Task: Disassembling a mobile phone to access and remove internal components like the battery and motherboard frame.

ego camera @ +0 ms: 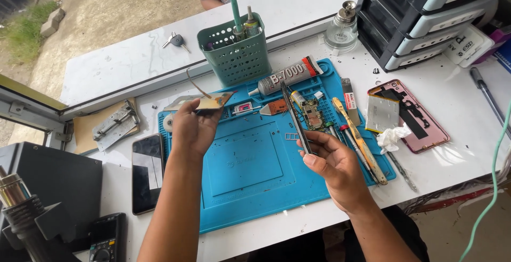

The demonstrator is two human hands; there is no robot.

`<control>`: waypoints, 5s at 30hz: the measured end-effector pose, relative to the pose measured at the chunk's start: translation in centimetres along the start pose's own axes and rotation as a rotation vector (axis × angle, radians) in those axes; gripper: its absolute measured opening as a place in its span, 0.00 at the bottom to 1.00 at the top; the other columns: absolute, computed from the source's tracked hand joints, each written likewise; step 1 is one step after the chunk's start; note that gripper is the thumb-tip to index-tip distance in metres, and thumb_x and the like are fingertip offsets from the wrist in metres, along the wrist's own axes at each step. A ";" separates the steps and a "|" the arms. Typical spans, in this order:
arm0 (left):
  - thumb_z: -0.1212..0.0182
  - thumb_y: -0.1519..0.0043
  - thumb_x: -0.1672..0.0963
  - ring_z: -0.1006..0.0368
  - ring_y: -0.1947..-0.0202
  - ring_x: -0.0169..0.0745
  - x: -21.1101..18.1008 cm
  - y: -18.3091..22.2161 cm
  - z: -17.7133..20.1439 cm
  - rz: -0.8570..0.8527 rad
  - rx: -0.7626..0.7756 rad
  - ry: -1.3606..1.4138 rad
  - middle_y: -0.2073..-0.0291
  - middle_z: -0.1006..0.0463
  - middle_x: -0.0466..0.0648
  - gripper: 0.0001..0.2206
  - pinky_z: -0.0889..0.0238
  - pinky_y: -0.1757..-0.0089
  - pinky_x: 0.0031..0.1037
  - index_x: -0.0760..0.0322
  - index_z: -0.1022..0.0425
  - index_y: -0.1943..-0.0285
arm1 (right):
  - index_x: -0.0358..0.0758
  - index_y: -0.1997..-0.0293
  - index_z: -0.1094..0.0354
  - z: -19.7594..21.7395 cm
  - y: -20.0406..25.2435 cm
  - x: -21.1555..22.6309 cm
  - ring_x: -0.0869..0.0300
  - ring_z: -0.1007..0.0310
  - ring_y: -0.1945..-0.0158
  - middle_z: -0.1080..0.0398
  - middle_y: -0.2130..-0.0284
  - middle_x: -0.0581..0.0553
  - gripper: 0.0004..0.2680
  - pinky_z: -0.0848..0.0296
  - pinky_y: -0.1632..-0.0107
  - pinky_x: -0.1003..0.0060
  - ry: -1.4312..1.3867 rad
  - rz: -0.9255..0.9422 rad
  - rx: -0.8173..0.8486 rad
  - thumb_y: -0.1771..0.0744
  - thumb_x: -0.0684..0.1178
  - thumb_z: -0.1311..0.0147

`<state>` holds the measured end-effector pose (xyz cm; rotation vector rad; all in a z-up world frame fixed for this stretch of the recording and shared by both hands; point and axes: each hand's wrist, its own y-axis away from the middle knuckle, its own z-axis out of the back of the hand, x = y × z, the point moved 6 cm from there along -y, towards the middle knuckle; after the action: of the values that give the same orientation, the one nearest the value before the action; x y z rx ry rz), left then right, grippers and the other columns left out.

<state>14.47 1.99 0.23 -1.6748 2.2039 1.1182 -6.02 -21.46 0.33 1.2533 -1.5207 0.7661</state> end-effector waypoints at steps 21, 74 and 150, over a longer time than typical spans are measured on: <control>0.45 0.40 0.54 0.29 0.36 0.72 3.9 4.6 0.0 0.158 0.144 -0.176 0.29 0.40 0.80 0.42 0.26 0.47 0.38 0.82 0.65 0.22 | 0.34 0.36 0.35 -0.4 0.8 0.3 0.56 0.25 0.43 0.25 0.47 0.39 0.27 0.22 0.42 0.63 0.122 -0.006 0.021 0.41 0.49 0.35; 0.51 0.37 0.47 0.19 0.56 0.55 12.7 8.5 -0.8 0.195 0.597 -0.577 0.59 0.18 0.65 0.26 0.26 0.50 0.50 0.71 0.23 0.43 | 0.36 0.52 0.23 0.8 -8.2 5.5 0.52 0.24 0.66 0.22 0.67 0.41 0.10 0.29 0.62 0.55 1.148 -0.012 -0.143 0.36 0.44 0.38; 0.51 0.37 0.40 0.21 0.65 0.58 16.4 10.0 1.5 0.658 0.489 -0.612 0.59 0.20 0.57 0.26 0.26 0.69 0.44 0.57 0.28 0.40 | 0.34 0.42 0.27 -2.5 1.5 7.9 0.52 0.32 0.52 0.38 0.59 0.42 0.13 0.27 0.46 0.56 1.114 0.839 -0.122 0.33 0.42 0.39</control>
<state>-0.72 -8.70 -4.93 -0.3411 2.3460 0.9091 -6.58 -21.42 8.74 -0.0843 -1.0281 1.5287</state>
